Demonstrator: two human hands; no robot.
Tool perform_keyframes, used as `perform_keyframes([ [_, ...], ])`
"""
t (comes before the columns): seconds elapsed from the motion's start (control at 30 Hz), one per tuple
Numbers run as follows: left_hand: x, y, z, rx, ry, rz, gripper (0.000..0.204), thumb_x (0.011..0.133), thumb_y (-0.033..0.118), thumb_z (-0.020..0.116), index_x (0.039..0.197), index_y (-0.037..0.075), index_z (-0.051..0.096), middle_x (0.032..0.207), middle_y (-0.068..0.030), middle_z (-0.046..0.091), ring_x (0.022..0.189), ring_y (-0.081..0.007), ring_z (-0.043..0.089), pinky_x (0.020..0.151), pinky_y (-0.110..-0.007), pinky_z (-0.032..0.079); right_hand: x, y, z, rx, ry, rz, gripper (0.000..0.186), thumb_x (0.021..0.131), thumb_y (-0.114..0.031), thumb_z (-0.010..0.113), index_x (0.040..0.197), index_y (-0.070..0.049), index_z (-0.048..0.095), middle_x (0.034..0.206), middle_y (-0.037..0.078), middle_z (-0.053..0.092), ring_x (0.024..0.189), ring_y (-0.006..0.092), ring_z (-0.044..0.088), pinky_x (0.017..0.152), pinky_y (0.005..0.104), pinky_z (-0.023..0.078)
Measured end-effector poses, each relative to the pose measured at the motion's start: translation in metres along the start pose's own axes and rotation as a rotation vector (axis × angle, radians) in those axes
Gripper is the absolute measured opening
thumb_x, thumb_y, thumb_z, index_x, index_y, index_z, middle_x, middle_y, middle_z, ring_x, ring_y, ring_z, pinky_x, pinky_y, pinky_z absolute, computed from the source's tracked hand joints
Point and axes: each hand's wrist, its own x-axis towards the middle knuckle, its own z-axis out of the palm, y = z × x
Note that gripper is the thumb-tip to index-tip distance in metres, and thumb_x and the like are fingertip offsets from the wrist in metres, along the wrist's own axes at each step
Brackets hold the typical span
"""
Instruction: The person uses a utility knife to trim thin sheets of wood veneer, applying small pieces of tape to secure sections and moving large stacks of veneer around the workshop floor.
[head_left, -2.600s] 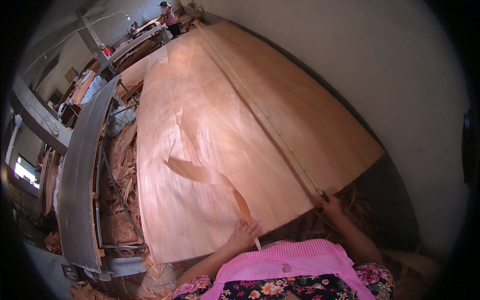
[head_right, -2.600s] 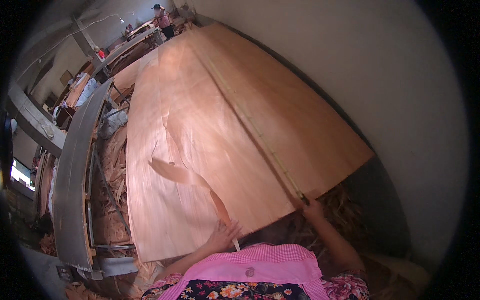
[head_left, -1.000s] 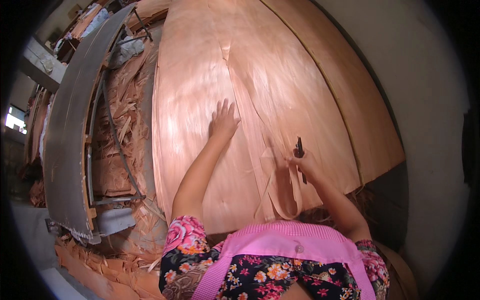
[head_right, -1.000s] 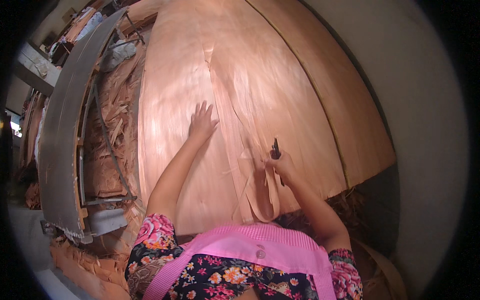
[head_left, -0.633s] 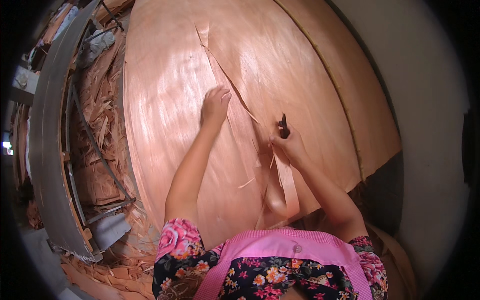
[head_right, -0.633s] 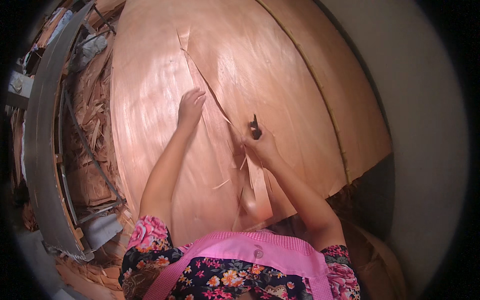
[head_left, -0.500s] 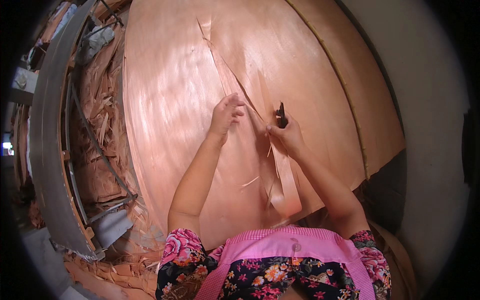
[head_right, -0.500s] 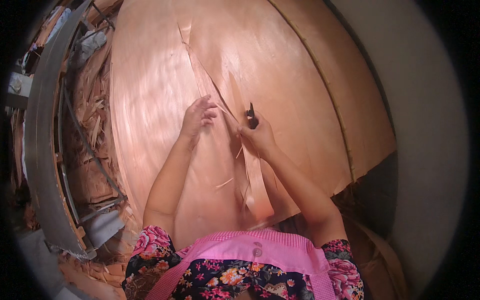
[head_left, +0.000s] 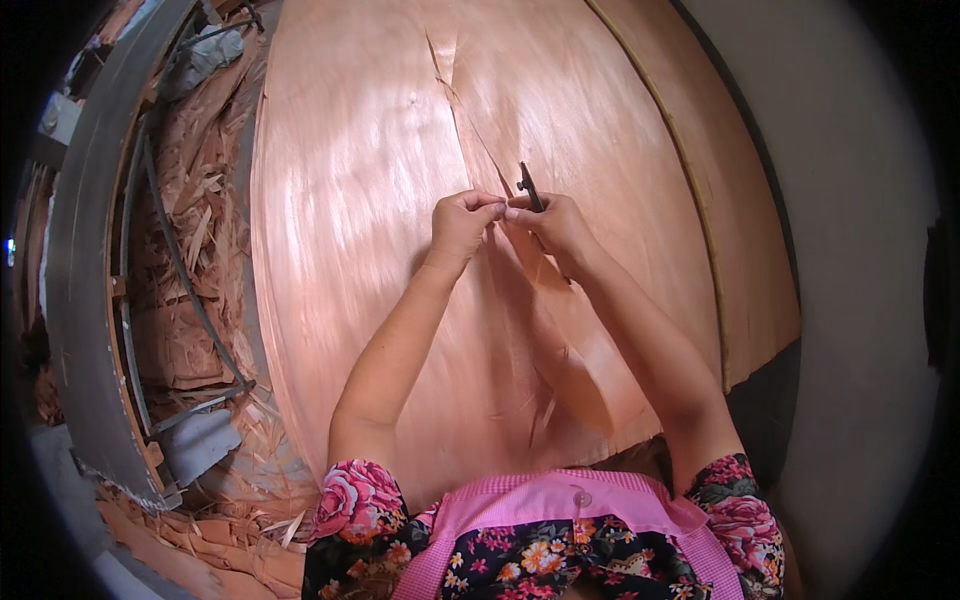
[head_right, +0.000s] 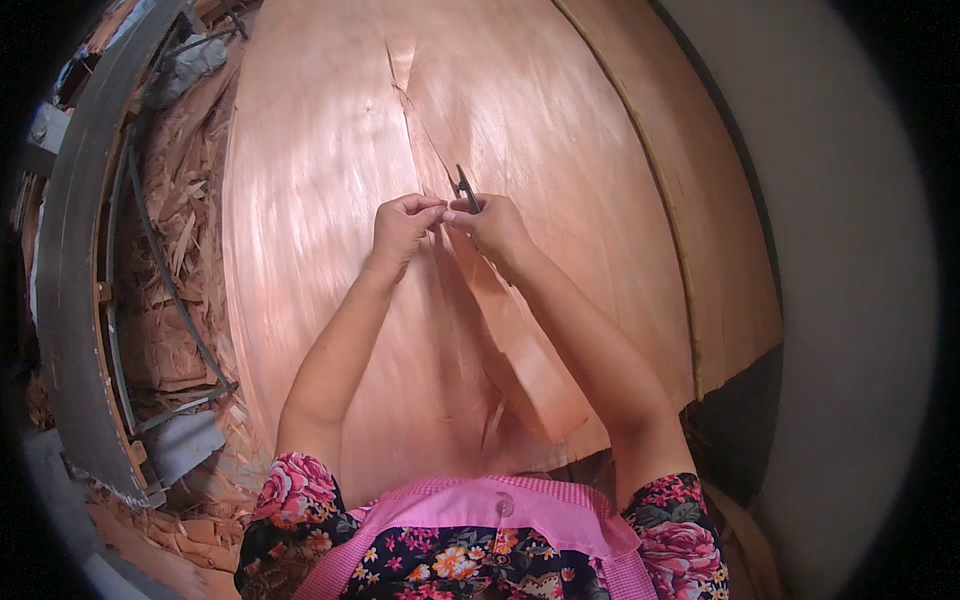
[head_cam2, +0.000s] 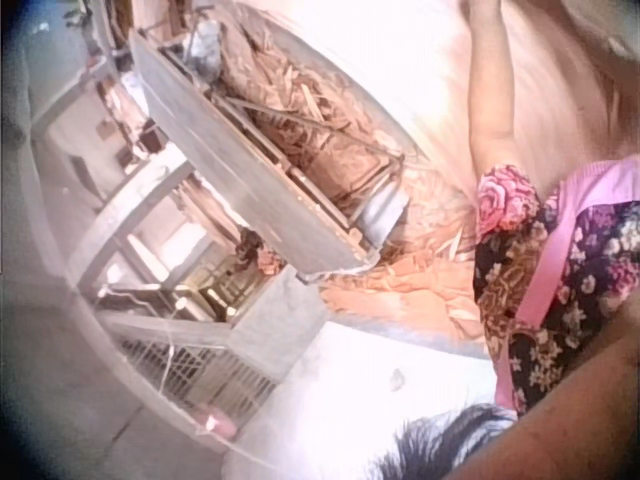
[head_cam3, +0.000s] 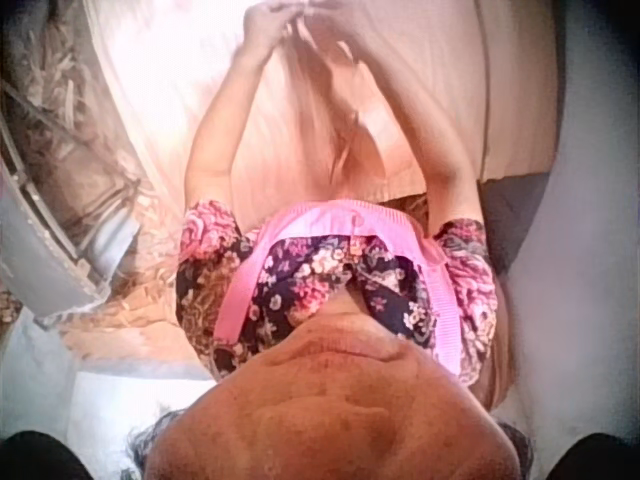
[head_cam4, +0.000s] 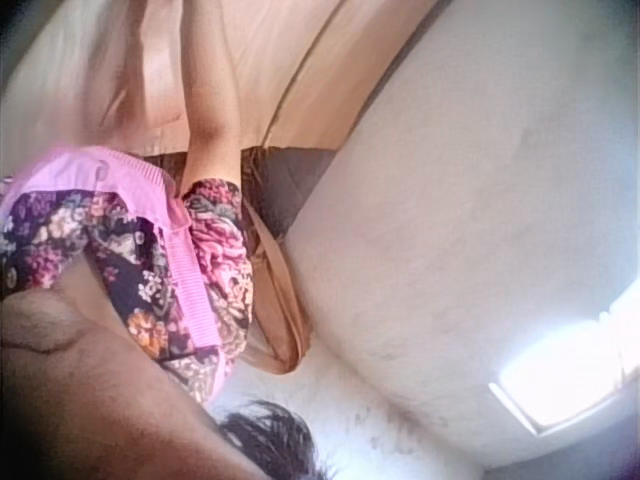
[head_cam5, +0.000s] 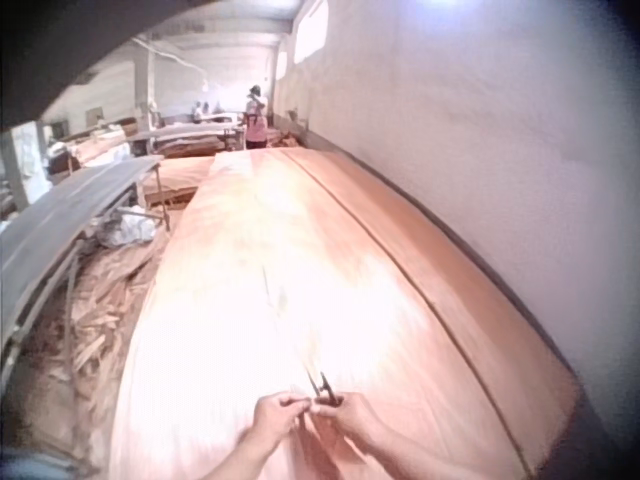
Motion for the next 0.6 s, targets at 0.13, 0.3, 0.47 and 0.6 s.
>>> perform_keyframes([
  [0.13, 0.025, 0.006, -0.012, 0.126, 0.028, 0.004, 0.01, 0.073, 0.006, 0.064, 0.081, -0.001, 0.066, 0.067, -0.0041, 0.063, 0.058, -0.0074, 0.055, 0.054, -0.02, 0.045, 0.021, 0.004, 0.007, 0.066, -0.093, 0.052, 0.016, 0.078, -0.013, 0.063, 0.086, 0.0, 0.06, 0.062, 0.003, 0.056, 0.044, 0.0066, 0.042, 0.038, 0.0207, 0.028],
  [0.3, 0.046, 0.018, -0.016, 0.062, -0.061, -0.082, 0.014, 0.075, 0.008, 0.064, 0.086, 0.0, 0.064, 0.07, -0.0044, 0.062, 0.055, -0.007, 0.054, 0.049, -0.019, 0.043, 0.044, 0.007, 0.021, 0.248, -0.075, 0.088, 0.012, 0.082, -0.013, 0.057, 0.078, -0.002, 0.057, 0.055, 0.0, 0.047, 0.041, 0.0067, 0.037, 0.035, 0.0202, 0.025],
  [0.47, 0.096, -0.004, -0.042, 0.332, 0.221, 0.209, 0.022, 0.079, 0.014, 0.057, 0.098, 0.004, 0.061, 0.079, -0.0073, 0.064, 0.071, -0.0151, 0.06, 0.064, -0.027, 0.048, 0.078, -0.003, 0.032, 0.251, -0.035, 0.03, 0.017, 0.082, -0.012, 0.054, 0.069, -0.002, 0.056, 0.048, 0.0, 0.044, 0.036, 0.007, 0.033, 0.032, 0.0223, 0.02],
  [0.6, 0.119, -0.016, -0.075, 1.295, 0.082, 0.794, 0.029, 0.08, 0.014, 0.051, 0.107, 0.006, 0.055, 0.115, -0.0064, 0.052, 0.109, -0.0259, 0.046, 0.093, -0.037, 0.035, 0.119, -0.03, 0.044, 0.205, 0.027, 0.022, 0.021, 0.081, -0.012, 0.053, 0.064, -0.002, 0.056, 0.045, 0.002, 0.043, 0.033, 0.0094, 0.033, 0.031, 0.0246, 0.022],
])
